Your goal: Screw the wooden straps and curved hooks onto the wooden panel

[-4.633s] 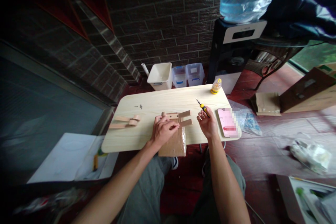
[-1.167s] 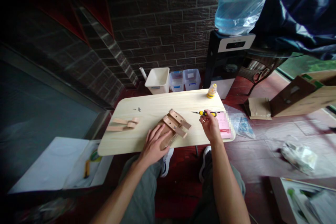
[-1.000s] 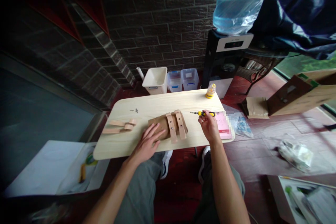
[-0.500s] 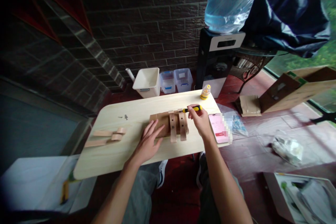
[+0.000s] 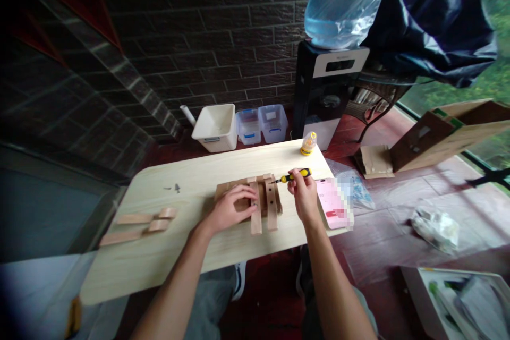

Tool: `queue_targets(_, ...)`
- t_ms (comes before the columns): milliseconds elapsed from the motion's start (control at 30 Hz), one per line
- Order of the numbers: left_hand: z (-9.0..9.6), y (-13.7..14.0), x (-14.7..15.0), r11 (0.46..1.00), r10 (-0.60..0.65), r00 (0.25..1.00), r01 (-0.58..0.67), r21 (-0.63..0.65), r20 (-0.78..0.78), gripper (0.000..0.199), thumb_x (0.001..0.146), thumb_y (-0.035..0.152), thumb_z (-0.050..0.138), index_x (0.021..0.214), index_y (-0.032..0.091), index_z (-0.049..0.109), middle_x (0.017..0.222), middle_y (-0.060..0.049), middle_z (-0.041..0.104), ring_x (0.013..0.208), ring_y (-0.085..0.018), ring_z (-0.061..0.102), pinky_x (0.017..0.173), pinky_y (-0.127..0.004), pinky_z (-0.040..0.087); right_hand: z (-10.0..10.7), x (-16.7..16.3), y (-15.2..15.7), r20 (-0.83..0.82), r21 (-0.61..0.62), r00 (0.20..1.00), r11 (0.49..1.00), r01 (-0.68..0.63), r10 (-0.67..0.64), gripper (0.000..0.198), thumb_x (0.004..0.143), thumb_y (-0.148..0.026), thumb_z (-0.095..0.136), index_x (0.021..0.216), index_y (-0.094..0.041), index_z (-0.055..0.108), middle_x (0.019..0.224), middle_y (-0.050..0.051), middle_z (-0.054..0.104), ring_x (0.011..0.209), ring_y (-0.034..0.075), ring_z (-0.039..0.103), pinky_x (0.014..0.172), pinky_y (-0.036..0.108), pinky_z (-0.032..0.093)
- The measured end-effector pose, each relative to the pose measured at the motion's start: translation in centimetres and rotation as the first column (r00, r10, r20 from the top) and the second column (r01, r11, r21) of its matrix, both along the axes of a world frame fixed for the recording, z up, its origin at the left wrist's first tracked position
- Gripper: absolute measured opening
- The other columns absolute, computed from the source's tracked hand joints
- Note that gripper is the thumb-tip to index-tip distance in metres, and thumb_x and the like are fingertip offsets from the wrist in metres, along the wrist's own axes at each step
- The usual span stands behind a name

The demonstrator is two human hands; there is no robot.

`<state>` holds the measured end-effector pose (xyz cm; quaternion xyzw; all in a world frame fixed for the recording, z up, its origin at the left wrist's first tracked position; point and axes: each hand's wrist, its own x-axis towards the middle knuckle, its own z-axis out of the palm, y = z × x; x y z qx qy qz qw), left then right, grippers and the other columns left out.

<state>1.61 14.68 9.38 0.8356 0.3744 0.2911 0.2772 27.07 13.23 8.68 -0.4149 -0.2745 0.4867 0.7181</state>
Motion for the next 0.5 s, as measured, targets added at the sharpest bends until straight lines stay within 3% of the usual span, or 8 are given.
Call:
queue_targets(167,-0.2,-0.2,-0.4,1.0,-0.012,0.999,0.011,0.015,0.041,0.04,0.081,0.003,0.069,0.109,0.031,0.079,0.121,-0.003,0.08,0.118,-0.022,0.076,0.11,-0.04,0.062,-0.6,-1.0,-1.4,0.026,-0.043,0.999,0.998,-0.039,0.04,0.033,0.087,-0.052,0.088,0.089,-0.022,0.075,0.061,-0.006,0.054,0.054,0.01,0.048,0.048,0.025,0.037)
queue_targets(367,-0.6,-0.5,-0.1,0.997,0.071,0.994,-0.071,-0.005,0.089,0.028,0.087,0.005,0.061,0.098,0.027,0.073,0.118,-0.005,0.078,0.112,-0.023,0.076,0.103,-0.04,0.063,-0.9,-1.5,-1.9,0.049,-0.056,0.998,0.998,-0.038,0.041,0.033,0.088,-0.054,0.086,0.091,-0.023,0.076,0.062,-0.005,0.055,0.056,0.012,0.051,0.054,0.027,0.042)
queue_targets(500,0.0,-1.0,-0.1,0.989,0.142,0.989,-0.143,0.038,0.039,0.028,0.084,0.007,0.063,0.104,0.026,0.065,0.118,-0.008,0.072,0.118,-0.026,0.071,0.105,-0.042,0.06,-0.9,-1.6,-1.6,0.044,-0.06,0.999,0.998,-0.01,0.013,0.032,0.089,-0.054,0.085,0.091,-0.023,0.076,0.063,-0.005,0.056,0.058,0.012,0.051,0.056,0.028,0.042)
